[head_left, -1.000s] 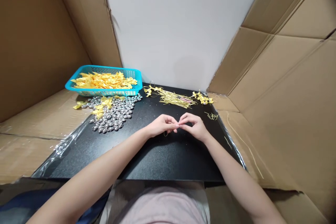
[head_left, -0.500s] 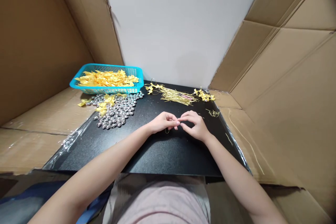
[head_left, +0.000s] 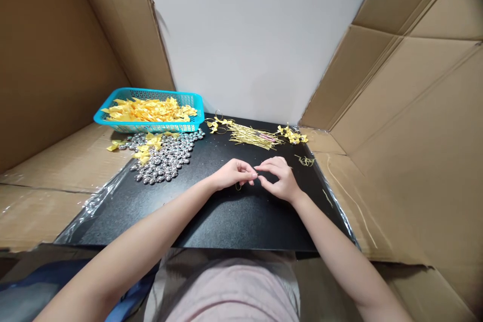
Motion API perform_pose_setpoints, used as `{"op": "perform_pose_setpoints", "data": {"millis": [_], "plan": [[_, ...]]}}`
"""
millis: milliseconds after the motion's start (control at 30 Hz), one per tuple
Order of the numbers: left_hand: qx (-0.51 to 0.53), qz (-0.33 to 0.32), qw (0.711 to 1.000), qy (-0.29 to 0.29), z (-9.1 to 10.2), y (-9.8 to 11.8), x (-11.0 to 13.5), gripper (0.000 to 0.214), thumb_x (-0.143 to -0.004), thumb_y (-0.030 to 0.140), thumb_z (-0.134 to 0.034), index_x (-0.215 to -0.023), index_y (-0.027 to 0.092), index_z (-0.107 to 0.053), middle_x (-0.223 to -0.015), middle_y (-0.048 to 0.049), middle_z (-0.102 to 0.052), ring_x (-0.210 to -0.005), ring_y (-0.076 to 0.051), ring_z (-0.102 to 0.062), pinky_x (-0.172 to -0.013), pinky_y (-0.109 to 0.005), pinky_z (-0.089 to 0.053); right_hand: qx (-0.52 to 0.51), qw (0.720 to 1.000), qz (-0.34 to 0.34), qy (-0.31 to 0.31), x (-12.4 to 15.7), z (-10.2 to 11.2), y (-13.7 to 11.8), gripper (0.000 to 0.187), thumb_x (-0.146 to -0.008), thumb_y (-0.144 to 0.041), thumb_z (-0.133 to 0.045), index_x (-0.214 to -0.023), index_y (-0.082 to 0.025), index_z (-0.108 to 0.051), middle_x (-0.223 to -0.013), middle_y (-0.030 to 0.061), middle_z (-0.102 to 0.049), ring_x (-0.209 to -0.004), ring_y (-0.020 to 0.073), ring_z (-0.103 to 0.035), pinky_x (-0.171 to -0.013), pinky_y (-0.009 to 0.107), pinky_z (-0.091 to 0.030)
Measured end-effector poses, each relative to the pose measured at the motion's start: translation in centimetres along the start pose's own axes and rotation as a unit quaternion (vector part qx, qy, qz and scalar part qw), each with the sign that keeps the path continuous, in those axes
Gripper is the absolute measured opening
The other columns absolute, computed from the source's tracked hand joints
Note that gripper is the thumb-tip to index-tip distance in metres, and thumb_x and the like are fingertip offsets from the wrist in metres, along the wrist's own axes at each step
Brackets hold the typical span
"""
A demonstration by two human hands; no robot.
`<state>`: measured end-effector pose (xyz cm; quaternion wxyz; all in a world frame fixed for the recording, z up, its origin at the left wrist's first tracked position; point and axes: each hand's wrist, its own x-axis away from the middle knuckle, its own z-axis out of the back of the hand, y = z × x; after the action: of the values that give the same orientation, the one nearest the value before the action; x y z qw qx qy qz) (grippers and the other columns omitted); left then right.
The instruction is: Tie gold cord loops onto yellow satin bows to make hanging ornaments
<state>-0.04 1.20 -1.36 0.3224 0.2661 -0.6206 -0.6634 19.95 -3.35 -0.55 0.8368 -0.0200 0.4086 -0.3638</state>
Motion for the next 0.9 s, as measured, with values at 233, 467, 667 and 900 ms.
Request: {"op": "perform_pose_setpoints", "data": {"millis": [233, 467, 667, 900], "plan": [[-0.005, 0.004, 1.000, 0.002, -0.07, 0.21, 0.13, 0.033, -0.068, 0.045, -0.076, -0.071, 0.013, -0.071, -0.064, -0.0039, -0.068, -0.047, -0.007, -0.046, -0.043, -0.019, -0.035, 0.013, 1.000, -0.006, -0.006, -0.01, -0.17, 0.25, 0.013, -0.088, -0.022, -0.058, -0.081, -0.024, -0.068, -0.083, 0.0026, -0.071, -0.076, 0.0176, -0.062, -0.080, 0.039, -0.039], [0.000, -0.001, 1.000, 0.011, -0.21, 0.13, 0.03, 0.035, -0.068, 0.047, -0.076, -0.073, 0.013, -0.070, -0.063, -0.0033, -0.068, -0.047, -0.008, -0.047, -0.045, -0.020, -0.036, 0.019, 0.999, -0.032, -0.018, -0.13, -0.21, 0.27, 0.013, -0.092, -0.019, -0.051, -0.085, -0.022, -0.061, -0.088, 0.0042, -0.066, -0.086, 0.0189, -0.062, -0.083, 0.037, -0.039], [0.001, -0.002, 1.000, 0.008, -0.05, 0.05, -0.01, 0.032, -0.069, 0.044, -0.076, -0.072, 0.013, -0.069, -0.063, -0.0028, -0.068, -0.047, -0.007, -0.047, -0.045, -0.019, -0.036, 0.018, 0.999, -0.026, -0.022, 0.01, 0.00, 0.14, 0.008, -0.089, -0.022, -0.055, -0.091, -0.023, -0.063, -0.093, 0.0045, -0.067, -0.089, 0.0202, -0.062, -0.084, 0.038, -0.040], [-0.004, -0.004, 1.000, -0.002, -0.10, 0.05, 0.04, 0.031, -0.070, 0.043, -0.076, -0.069, 0.013, -0.069, -0.062, -0.0029, -0.067, -0.046, -0.007, -0.046, -0.043, -0.019, -0.034, 0.036, 0.999, -0.002, -0.030, 0.06, -0.04, 0.13, 0.011, -0.090, -0.022, -0.056, -0.083, -0.023, -0.064, -0.086, 0.0026, -0.069, -0.082, 0.0181, -0.061, -0.083, 0.038, -0.036]]}}
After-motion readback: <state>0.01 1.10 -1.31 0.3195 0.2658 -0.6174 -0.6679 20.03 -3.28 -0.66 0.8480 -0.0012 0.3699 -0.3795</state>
